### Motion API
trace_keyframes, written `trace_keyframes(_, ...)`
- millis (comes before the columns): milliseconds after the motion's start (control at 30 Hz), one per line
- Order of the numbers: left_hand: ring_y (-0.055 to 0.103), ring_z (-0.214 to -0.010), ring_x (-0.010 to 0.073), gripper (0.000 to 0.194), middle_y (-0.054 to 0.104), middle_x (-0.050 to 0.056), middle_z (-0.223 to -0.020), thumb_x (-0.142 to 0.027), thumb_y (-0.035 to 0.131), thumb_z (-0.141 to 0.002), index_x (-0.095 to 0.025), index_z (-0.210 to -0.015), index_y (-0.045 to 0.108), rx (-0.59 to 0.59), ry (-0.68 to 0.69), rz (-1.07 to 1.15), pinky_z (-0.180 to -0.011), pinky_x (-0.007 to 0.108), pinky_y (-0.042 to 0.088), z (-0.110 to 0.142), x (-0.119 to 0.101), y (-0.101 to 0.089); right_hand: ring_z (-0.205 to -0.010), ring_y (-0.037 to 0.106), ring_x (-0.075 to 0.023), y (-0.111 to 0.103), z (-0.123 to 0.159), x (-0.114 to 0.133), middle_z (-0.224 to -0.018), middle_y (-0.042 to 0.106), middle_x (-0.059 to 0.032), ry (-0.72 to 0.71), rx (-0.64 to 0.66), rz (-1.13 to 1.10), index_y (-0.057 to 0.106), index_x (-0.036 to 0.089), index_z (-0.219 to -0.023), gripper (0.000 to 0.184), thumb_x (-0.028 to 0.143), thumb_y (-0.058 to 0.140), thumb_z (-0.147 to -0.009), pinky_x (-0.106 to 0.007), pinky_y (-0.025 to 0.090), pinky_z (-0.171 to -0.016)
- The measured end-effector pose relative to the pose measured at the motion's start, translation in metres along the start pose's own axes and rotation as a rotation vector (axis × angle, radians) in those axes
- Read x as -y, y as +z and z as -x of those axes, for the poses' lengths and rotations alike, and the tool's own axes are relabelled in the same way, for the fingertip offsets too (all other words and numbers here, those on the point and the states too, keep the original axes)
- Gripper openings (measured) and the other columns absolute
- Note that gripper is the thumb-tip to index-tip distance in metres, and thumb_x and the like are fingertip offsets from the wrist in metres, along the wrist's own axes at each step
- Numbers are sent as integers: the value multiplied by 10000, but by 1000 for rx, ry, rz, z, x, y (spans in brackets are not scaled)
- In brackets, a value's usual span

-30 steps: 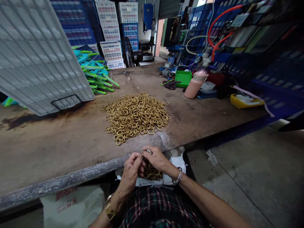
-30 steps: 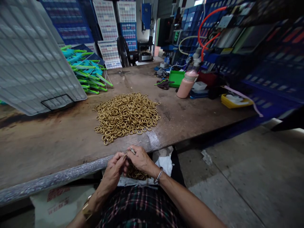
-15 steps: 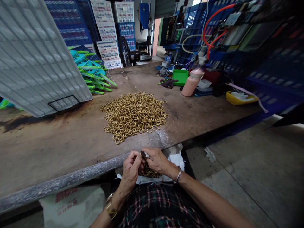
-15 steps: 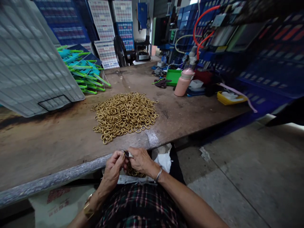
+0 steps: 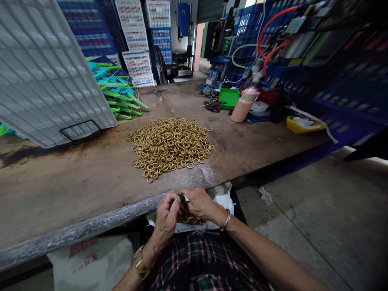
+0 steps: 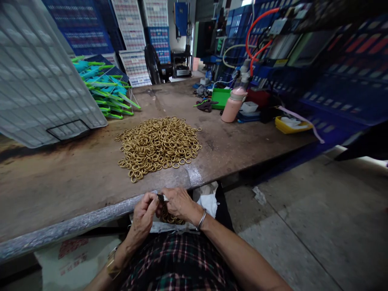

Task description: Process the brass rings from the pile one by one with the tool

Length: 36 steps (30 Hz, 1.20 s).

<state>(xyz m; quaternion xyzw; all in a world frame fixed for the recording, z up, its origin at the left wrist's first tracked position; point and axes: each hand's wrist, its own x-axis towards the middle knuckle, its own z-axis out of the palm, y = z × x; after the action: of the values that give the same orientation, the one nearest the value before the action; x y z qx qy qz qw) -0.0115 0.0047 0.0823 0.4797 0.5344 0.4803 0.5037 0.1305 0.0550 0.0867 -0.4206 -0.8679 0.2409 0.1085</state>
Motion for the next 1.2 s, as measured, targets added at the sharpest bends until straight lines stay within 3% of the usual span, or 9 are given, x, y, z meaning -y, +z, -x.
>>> trace_keyframes(100,460,-503,98,327,509,-20,-579,-486,514,-792,-185,-667,495,70,-18,45,-496,226,389,8,-11,4,-641,536,-160,-5,-2,-9,-741,636,-40,110,8,70,577,180,-924,289,93,399,-712,-245,286,-585)
trace_keyframes(233,511,-519,100,310,565,1,-604,-463,529,-797,-171,-692,531,195,-114,255,-530,235,432,13,-21,9,-719,561,-182,-16,-11,-27,-802,645,-61,252,-109,164,566,171,-981,286,108,405,-753,-255,316,-623)
trace_keyframes(400,546,-530,102,302,627,42,-701,-419,663,-695,-136,-724,562,74,-318,548,-467,213,428,1,-16,4,-884,563,-185,-24,-31,-43,-1005,621,-60,347,-253,244,519,202,-1055,254,162,401,-834,-254,356,-697)
trace_keyframes(633,547,-558,107,266,621,17,-688,-226,695,-646,-159,-879,587,29,-463,875,-459,201,422,0,-17,-10,-815,581,-198,-18,-53,-45,-1028,581,-57,403,-181,406,486,224,-1080,219,226,391,-883,-276,375,-635)
trace_keyframes(767,549,-584,103,160,608,34,-693,-227,689,-647,-117,-663,574,21,-516,963,-464,196,423,-4,-12,-14,-779,573,-184,-16,-54,-50,-1017,571,-72,397,-206,401,501,198,-1037,223,163,340,-887,-271,366,-634)
trace_keyframes(867,552,-580,98,224,598,26,-687,-264,707,-649,-127,-626,532,-27,-524,901,-441,181,413,-8,-9,-13,-801,547,-178,-17,-48,-52,-965,576,-72,310,-237,273,519,179,-968,172,151,387,-862,-260,358,-666)
trace_keyframes(967,553,-573,106,271,581,-6,-670,-329,705,-655,-158,-789,543,-45,-384,718,-405,172,398,-13,-8,-11,-736,506,-150,-17,-39,-44,-791,560,-28,175,-236,-24,517,173,-840,107,187,414,-863,-240,347,-662)
trace_keyframes(1100,452,-420,74,413,542,-53,-589,-388,655,-680,-172,-1005,520,-117,-207,330,-348,169,337,-19,-7,-8,-591,408,-108,-17,-25,-22,-607,435,45,71,-147,-458,479,176,-723,198,294,424,-872,-214,307,-570)
trace_keyframes(1200,371,-370,52,355,488,-70,-517,-395,602,-717,-142,-964,566,-64,-137,128,-358,175,297,-20,-5,-7,-601,383,-99,-17,-19,-7,-623,426,49,43,-63,-610,487,168,-727,209,328,450,-855,-211,305,-573)
